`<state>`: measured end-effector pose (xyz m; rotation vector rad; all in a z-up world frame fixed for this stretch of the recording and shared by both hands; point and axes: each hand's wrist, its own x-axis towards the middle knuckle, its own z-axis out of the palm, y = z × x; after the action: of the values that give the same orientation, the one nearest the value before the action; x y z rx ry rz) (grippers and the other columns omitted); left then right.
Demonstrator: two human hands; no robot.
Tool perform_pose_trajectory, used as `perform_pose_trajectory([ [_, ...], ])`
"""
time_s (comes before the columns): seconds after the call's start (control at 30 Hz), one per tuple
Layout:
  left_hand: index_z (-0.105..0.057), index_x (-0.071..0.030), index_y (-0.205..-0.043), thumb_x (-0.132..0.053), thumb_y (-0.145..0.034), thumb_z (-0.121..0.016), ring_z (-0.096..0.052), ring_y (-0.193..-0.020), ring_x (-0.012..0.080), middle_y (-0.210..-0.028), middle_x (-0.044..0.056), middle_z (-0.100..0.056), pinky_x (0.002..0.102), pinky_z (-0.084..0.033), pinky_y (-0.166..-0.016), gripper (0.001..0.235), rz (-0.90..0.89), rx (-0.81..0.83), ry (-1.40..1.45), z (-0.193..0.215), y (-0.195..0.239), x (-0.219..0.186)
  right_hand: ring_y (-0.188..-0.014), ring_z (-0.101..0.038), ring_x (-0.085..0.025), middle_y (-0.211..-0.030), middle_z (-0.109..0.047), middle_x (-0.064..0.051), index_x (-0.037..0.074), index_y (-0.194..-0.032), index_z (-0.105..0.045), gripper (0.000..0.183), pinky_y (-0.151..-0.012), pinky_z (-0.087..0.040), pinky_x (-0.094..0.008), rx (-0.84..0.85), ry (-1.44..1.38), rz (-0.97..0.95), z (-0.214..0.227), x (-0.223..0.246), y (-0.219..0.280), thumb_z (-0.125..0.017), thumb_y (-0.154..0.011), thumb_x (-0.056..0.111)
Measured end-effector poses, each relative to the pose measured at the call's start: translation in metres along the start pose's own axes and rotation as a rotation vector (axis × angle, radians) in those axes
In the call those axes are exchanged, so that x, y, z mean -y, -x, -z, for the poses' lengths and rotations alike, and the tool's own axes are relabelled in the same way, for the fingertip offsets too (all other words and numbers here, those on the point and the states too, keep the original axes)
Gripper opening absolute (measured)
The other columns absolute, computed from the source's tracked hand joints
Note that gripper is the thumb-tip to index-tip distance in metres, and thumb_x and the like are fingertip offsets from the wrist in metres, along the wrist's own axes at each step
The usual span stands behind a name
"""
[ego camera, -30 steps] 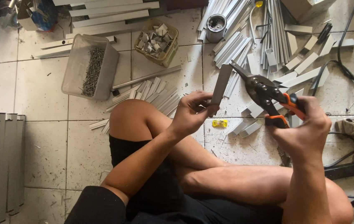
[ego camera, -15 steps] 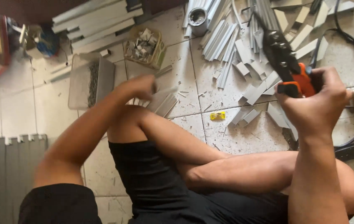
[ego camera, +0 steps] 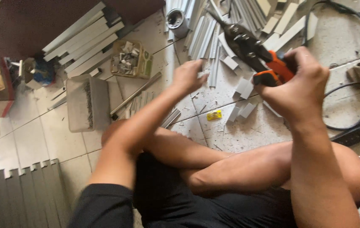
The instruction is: Cutting thin metal strips into smaller segments using hand-held tin snips.
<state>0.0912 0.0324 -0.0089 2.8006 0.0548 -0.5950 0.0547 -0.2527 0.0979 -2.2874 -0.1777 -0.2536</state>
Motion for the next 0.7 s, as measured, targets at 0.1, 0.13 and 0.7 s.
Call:
perform_pose_trajectory([
  [0.1,-0.058,-0.01,-0.109,-0.039,-0.09,-0.072,-0.062,-0.1,0.0236,-0.107,0.008,-0.066,0.036,-0.056,-0.083,0.038,0.029,-0.085,0.034,-0.038,-0.038,-0.022,-0.07,-0.065,-0.018,-0.08,-0.07,-0.007,0.005,-0.098,-0.064,0.039,-0.063,-0.051,-0.034,0.016,-0.004,-0.038,0.0,-0.002,-0.002,-0.082,-0.073,0.029],
  [0.13,-0.055,-0.007,-0.111,-0.047,-0.085,-0.079,-0.061,-0.112,0.0323,-0.117,0.015,-0.065,0.045,-0.052,-0.09,0.053,0.135,-0.087,0.04,-0.047,-0.046,-0.028,-0.067,-0.063,-0.018,-0.078,-0.069,-0.006,0.007,-0.095,-0.063,0.038,-0.061,-0.049,-0.034,0.032,-0.006,-0.066,0.0,-0.001,-0.002,-0.082,-0.071,0.029],
  [0.7,-0.054,-0.017,-0.084,-0.034,-0.077,-0.077,-0.045,-0.081,0.0151,-0.083,-0.002,-0.053,0.026,-0.039,-0.069,0.03,0.319,-0.073,-0.091,-0.046,-0.045,-0.018,-0.066,-0.063,-0.022,-0.079,-0.069,-0.006,0.006,-0.094,-0.062,0.038,-0.063,-0.049,-0.035,0.047,-0.036,-0.025,0.001,-0.004,-0.004,-0.081,-0.073,0.031],
])
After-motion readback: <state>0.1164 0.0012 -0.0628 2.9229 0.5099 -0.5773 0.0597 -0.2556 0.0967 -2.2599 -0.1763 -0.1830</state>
